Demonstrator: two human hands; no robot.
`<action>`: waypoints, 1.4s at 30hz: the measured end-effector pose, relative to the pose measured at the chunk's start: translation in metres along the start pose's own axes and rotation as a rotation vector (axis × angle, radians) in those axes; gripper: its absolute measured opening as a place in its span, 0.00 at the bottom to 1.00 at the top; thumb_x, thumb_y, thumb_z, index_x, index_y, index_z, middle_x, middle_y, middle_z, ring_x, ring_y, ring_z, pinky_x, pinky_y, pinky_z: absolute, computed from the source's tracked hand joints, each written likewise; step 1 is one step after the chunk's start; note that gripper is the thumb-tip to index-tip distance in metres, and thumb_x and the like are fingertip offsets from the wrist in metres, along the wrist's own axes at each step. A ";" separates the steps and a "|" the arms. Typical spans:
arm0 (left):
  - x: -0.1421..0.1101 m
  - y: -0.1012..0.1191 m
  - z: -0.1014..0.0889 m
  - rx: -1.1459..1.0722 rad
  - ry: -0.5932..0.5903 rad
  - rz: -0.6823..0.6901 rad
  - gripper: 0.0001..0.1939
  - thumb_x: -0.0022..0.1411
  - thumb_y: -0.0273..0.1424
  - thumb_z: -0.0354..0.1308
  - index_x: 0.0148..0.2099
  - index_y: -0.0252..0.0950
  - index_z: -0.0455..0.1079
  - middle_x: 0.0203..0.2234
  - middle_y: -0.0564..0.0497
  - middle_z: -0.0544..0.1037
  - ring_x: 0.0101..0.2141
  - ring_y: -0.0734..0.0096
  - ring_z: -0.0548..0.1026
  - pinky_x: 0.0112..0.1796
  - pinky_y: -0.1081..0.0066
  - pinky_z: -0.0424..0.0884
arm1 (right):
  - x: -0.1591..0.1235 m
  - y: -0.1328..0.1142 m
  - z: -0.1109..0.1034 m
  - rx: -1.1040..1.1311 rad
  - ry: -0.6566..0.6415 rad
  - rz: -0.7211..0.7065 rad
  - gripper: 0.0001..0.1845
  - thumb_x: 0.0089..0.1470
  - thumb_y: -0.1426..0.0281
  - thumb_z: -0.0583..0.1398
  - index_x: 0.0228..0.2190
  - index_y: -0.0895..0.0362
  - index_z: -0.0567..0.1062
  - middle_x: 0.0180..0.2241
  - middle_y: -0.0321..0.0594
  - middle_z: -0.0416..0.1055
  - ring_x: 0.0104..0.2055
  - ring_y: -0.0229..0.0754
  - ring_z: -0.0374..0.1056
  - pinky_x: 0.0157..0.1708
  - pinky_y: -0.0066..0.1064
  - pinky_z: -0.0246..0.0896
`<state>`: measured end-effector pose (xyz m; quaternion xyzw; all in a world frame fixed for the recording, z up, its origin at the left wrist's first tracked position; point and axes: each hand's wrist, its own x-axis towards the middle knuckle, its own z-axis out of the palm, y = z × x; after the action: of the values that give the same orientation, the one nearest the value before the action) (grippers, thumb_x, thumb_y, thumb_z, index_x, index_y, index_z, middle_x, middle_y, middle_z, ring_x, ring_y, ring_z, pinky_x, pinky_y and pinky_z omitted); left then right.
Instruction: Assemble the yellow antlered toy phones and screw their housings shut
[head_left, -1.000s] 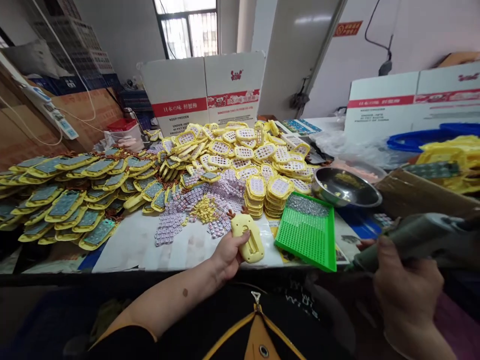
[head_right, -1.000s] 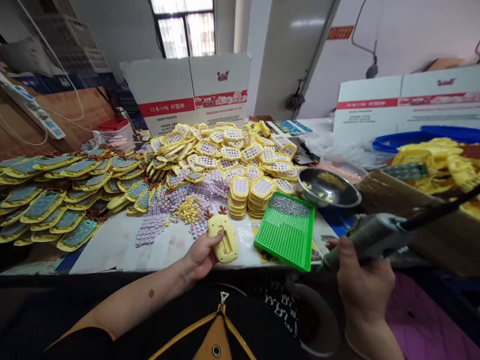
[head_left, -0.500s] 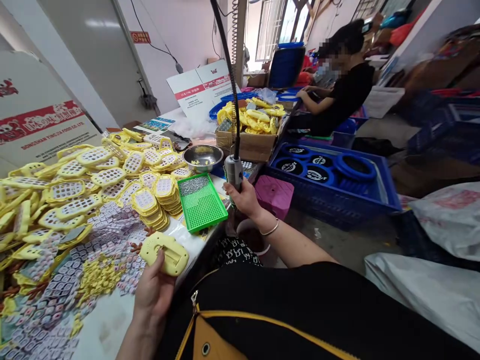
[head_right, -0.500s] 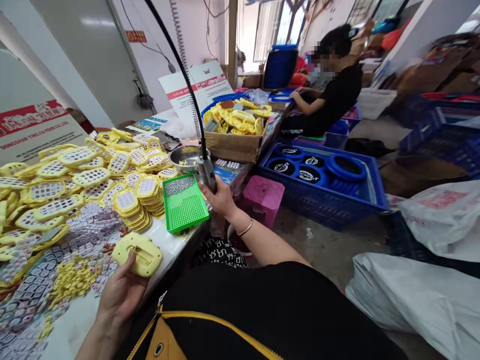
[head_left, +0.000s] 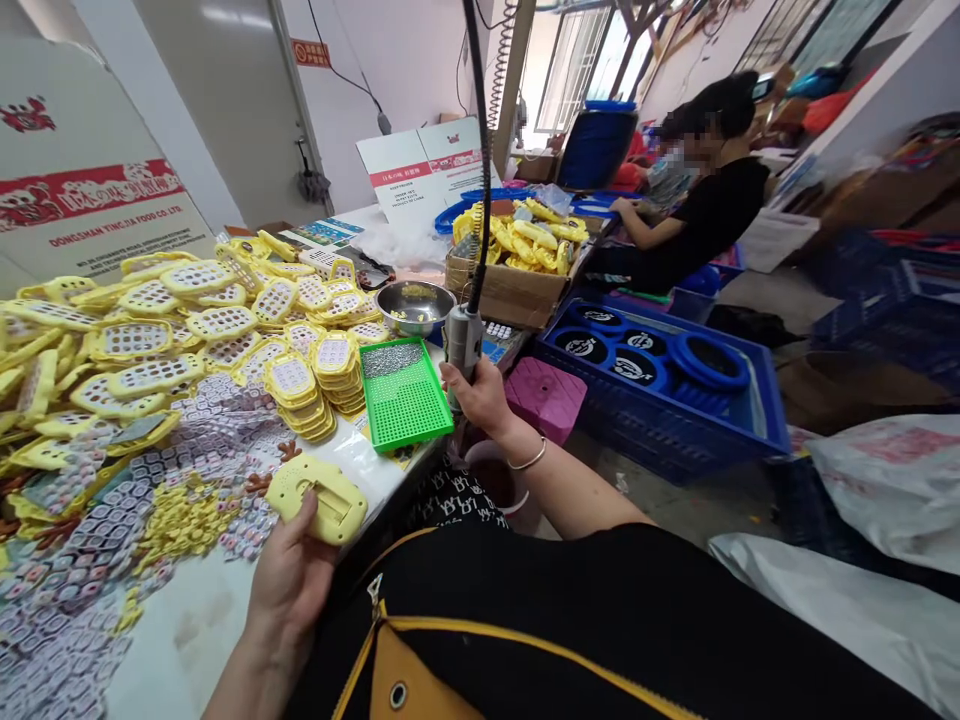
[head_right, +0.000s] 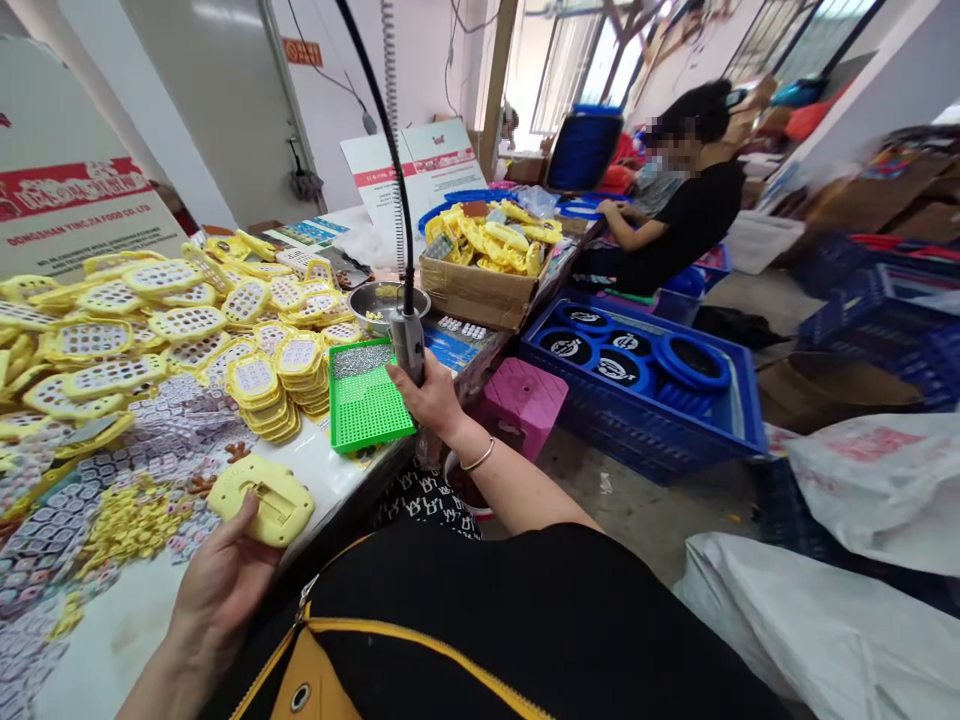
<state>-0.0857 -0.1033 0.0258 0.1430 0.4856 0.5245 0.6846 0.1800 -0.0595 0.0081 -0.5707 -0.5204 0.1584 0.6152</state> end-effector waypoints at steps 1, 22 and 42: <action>-0.001 -0.001 0.001 0.002 -0.005 -0.008 0.21 0.64 0.17 0.52 0.54 0.38 0.74 0.41 0.48 0.84 0.39 0.66 0.83 0.48 0.64 0.78 | -0.001 -0.003 0.000 0.003 0.008 -0.005 0.26 0.51 0.43 0.60 0.30 0.54 0.69 0.23 0.34 0.68 0.25 0.37 0.63 0.26 0.32 0.60; -0.009 -0.005 0.002 0.013 -0.093 0.006 0.17 0.64 0.16 0.50 0.47 0.35 0.76 0.36 0.49 0.84 0.35 0.72 0.82 0.41 0.73 0.79 | -0.008 -0.007 -0.017 -0.136 0.153 -0.223 0.21 0.55 0.49 0.60 0.31 0.54 0.69 0.22 0.33 0.68 0.24 0.37 0.63 0.26 0.31 0.62; -0.010 -0.006 -0.056 -0.009 -0.411 0.388 0.26 0.40 0.37 0.77 0.44 0.42 0.78 0.52 0.47 0.78 0.63 0.50 0.64 0.61 0.56 0.61 | -0.084 -0.062 0.088 0.293 -1.013 -0.278 0.15 0.60 0.62 0.59 0.44 0.59 0.76 0.38 0.43 0.79 0.39 0.41 0.74 0.40 0.31 0.69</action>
<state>-0.1276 -0.1322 -0.0002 0.3337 0.2980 0.6077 0.6562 0.0484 -0.0968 0.0061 -0.2569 -0.7947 0.4016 0.3758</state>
